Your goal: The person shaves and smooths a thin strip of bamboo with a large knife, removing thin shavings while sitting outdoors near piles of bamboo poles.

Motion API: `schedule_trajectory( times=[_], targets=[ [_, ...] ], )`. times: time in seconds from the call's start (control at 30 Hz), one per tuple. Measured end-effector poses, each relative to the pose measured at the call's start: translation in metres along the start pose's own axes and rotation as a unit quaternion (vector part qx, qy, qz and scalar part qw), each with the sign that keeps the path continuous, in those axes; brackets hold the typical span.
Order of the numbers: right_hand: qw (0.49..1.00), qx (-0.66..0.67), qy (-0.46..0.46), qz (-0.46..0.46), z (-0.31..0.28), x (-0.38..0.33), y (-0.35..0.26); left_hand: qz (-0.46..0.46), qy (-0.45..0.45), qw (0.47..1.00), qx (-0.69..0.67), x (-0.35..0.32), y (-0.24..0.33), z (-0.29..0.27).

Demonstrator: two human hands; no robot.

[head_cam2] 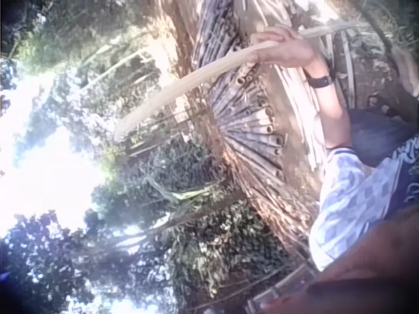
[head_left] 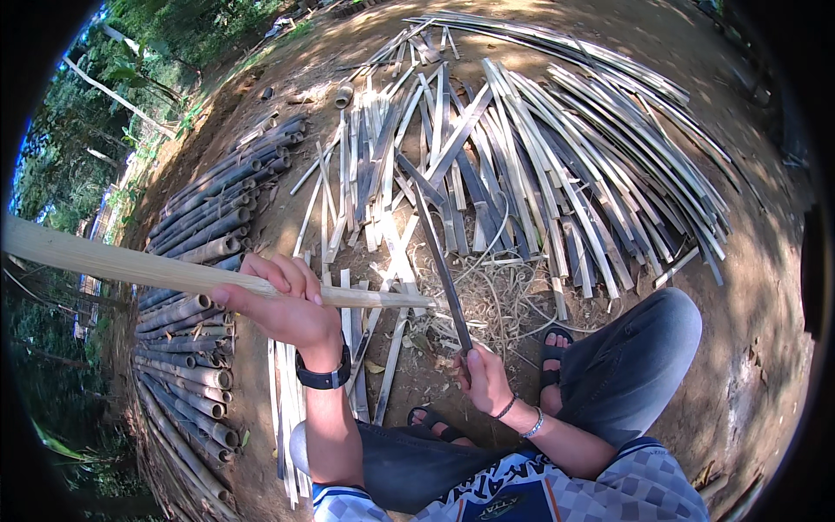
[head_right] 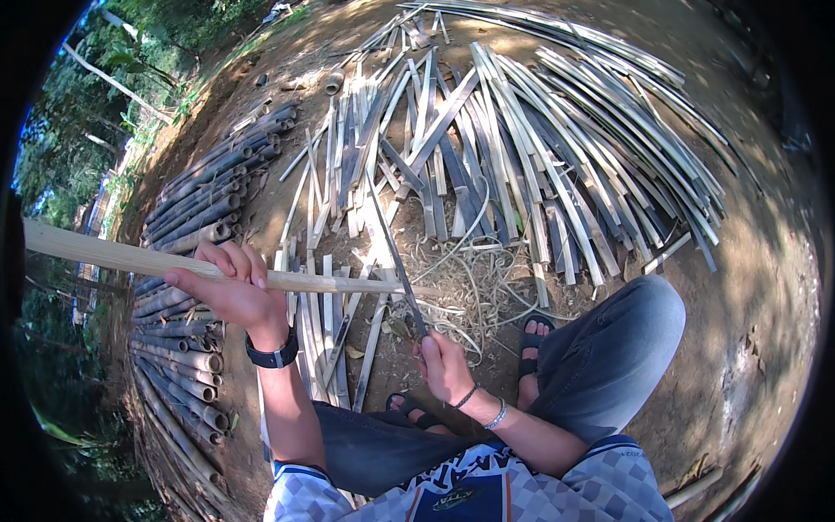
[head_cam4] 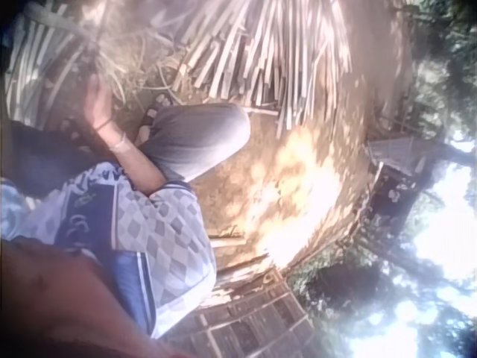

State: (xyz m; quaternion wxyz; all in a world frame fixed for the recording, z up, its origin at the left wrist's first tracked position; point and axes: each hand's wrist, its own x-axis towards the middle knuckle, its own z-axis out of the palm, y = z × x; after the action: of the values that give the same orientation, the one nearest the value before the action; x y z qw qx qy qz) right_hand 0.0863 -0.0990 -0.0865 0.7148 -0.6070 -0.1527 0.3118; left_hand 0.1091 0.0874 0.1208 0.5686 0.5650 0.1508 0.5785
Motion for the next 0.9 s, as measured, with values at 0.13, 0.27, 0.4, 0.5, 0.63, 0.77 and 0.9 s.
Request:
schedule_trajectory(
  times=[0.13,0.27,0.4,0.5,0.63,0.77,0.9],
  targets=[
    [0.989,0.033,0.003,0.143,-0.004,0.002,0.037,0.012,-0.018,1.0,-0.023,0.0,-0.005,-0.003],
    [0.993,0.055,-0.008,0.103,-0.004,0.008,-0.012,0.012,-0.002,1.0,-0.02,-0.002,-0.004,-0.005],
    [0.999,-0.021,0.019,0.016,0.002,0.005,0.005,0.011,-0.012,1.0,-0.01,-0.006,-0.003,0.004],
    [0.991,0.003,0.024,0.131,-0.004,0.012,0.064,0.003,-0.007,1.0,-0.009,-0.007,-0.002,0.009],
    [0.983,0.085,0.023,0.161,-0.016,0.012,0.015,0.0,-0.007,1.0,-0.018,-0.004,-0.004,-0.005],
    [0.997,0.05,0.034,0.038,-0.006,0.013,0.005,-0.001,-0.032,0.999,-0.023,-0.011,0.0,0.005],
    [0.979,0.093,-0.016,0.179,-0.007,0.017,0.049,0.0,-0.016,1.0,-0.021,-0.011,-0.001,0.006]
  ],
)
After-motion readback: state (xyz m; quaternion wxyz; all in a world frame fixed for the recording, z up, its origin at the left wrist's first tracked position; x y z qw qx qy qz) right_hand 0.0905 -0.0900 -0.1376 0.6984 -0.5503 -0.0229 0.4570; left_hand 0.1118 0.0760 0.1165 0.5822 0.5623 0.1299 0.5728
